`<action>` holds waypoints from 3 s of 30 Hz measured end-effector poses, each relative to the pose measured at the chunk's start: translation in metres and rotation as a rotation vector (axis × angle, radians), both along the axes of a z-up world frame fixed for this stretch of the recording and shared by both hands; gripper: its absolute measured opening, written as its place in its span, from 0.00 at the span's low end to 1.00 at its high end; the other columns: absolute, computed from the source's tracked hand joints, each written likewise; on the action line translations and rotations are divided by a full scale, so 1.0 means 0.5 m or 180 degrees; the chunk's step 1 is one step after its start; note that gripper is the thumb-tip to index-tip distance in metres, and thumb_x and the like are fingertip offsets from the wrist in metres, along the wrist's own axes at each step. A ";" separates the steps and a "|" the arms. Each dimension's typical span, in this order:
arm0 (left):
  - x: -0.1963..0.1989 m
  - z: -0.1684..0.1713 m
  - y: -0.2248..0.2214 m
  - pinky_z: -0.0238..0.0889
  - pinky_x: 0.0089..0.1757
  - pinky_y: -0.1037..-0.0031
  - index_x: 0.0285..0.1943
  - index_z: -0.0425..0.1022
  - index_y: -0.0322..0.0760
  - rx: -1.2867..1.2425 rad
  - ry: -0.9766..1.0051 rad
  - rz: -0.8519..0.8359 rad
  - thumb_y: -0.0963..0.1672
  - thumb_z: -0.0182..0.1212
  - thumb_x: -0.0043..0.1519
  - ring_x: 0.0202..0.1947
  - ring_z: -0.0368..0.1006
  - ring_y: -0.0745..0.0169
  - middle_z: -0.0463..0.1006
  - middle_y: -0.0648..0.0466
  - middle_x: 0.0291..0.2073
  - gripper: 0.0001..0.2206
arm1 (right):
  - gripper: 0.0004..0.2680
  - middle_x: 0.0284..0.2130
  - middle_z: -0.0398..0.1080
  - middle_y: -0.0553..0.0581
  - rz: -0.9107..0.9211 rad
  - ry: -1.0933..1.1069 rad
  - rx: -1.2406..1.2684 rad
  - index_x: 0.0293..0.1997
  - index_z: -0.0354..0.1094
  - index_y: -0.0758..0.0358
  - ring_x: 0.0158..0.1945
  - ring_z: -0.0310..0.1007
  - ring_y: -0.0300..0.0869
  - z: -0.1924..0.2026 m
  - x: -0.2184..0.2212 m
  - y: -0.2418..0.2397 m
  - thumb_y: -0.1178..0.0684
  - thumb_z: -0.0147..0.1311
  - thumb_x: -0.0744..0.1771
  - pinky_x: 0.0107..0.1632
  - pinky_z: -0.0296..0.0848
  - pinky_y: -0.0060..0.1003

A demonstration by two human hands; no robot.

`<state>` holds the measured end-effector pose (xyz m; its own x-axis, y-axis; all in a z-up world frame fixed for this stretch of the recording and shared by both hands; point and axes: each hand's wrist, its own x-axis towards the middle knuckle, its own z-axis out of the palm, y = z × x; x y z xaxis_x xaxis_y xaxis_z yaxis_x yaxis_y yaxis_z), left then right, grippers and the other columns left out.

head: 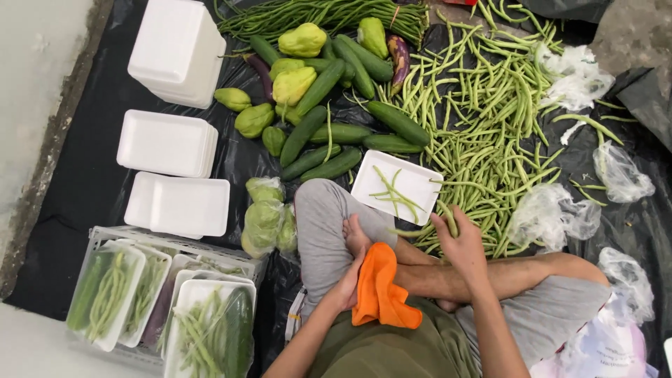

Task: Cleaning long beans by snapping off the ends and sorting them into a styrofoam tray while sitting on the floor.

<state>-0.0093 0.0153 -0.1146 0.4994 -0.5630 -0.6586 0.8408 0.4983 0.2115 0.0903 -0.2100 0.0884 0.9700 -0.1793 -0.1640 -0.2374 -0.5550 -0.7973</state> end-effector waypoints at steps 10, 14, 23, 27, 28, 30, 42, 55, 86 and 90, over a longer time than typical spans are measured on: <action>0.005 0.003 -0.004 0.74 0.55 0.63 0.76 0.60 0.37 0.0113 0.0091 0.0202 0.66 0.60 0.61 0.60 0.72 0.50 0.70 0.45 0.65 0.45 | 0.10 0.20 0.70 0.56 -0.0180 0.0114 0.0534 0.43 0.71 0.60 0.24 0.67 0.42 -0.108 0.076 -0.006 0.45 0.58 0.71 0.33 0.68 0.38; 0.001 -0.018 -0.004 0.74 0.55 0.61 0.76 0.63 0.39 -0.0021 0.0160 0.0323 0.65 0.63 0.60 0.61 0.72 0.48 0.70 0.44 0.66 0.43 | 0.09 0.20 0.74 0.57 -0.0211 0.0604 0.0401 0.47 0.74 0.62 0.25 0.69 0.44 -0.161 0.032 -0.045 0.47 0.57 0.71 0.36 0.69 0.42; 0.110 0.212 -0.007 0.68 0.58 0.71 0.78 0.57 0.36 0.0197 -0.0044 0.0992 0.60 0.55 0.65 0.66 0.66 0.55 0.64 0.50 0.71 0.38 | 0.06 0.33 0.77 0.66 -0.0954 0.0417 0.1959 0.50 0.68 0.66 0.19 0.63 0.34 -0.116 -0.096 -0.081 0.55 0.53 0.71 0.17 0.54 0.22; 0.129 -0.027 -0.035 0.63 0.62 0.64 0.75 0.65 0.44 0.0139 -0.0035 0.1133 0.58 0.57 0.66 0.69 0.62 0.52 0.65 0.51 0.71 0.31 | 0.09 0.35 0.78 0.57 -0.1112 0.0580 0.1990 0.51 0.72 0.61 0.22 0.65 0.27 -0.132 -0.115 -0.071 0.52 0.60 0.68 0.23 0.65 0.16; 0.145 -0.013 -0.054 0.46 0.67 0.64 0.79 0.52 0.45 0.1291 -0.0680 0.1013 0.55 0.56 0.67 0.73 0.45 0.49 0.47 0.49 0.75 0.33 | 0.08 0.26 0.75 0.58 -0.0902 0.0495 0.2056 0.51 0.72 0.63 0.17 0.60 0.31 -0.124 -0.107 -0.065 0.53 0.59 0.68 0.20 0.59 0.20; 0.162 -0.015 -0.075 0.30 0.71 0.64 0.84 0.40 0.46 0.2447 -0.1320 0.0867 0.51 0.55 0.67 0.78 0.27 0.46 0.30 0.47 0.80 0.37 | 0.08 0.17 0.71 0.59 -0.0699 0.0413 0.2123 0.50 0.72 0.66 0.13 0.55 0.34 -0.115 -0.096 -0.049 0.54 0.58 0.69 0.17 0.53 0.25; 0.154 0.067 -0.096 0.43 0.69 0.65 0.81 0.48 0.45 0.2880 -0.1305 0.1174 0.46 0.51 0.65 0.74 0.40 0.46 0.40 0.44 0.76 0.32 | 0.07 0.25 0.80 0.65 -0.0035 0.0238 0.2000 0.50 0.72 0.68 0.14 0.67 0.38 -0.105 -0.095 0.016 0.61 0.56 0.68 0.21 0.64 0.32; -0.010 -0.017 -0.175 0.66 0.57 0.69 0.53 0.76 0.52 0.1614 -0.1321 -0.0365 0.63 0.35 0.70 0.56 0.73 0.58 0.77 0.55 0.47 0.27 | 0.07 0.25 0.80 0.64 0.0362 -0.0378 0.1910 0.33 0.69 0.68 0.19 0.79 0.41 -0.105 -0.129 -0.017 0.62 0.66 0.62 0.28 0.76 0.35; 0.013 0.265 -0.098 0.58 0.58 0.81 0.64 0.70 0.28 0.1438 -0.2062 -0.0545 0.51 0.46 0.69 0.56 0.67 0.71 0.75 0.55 0.57 0.24 | 0.08 0.21 0.61 0.48 -0.0573 -0.0697 0.0342 0.35 0.66 0.61 0.21 0.55 0.34 0.113 -0.119 -0.119 0.51 0.63 0.67 0.23 0.55 0.28; 0.021 0.198 -0.102 0.56 0.59 0.78 0.63 0.71 0.29 0.1512 -0.1365 0.0338 0.52 0.46 0.68 0.57 0.66 0.69 0.73 0.53 0.58 0.25 | 0.08 0.26 0.64 0.48 -0.0575 -0.0985 0.0638 0.39 0.64 0.64 0.25 0.58 0.32 0.121 -0.119 -0.128 0.60 0.64 0.67 0.31 0.58 0.24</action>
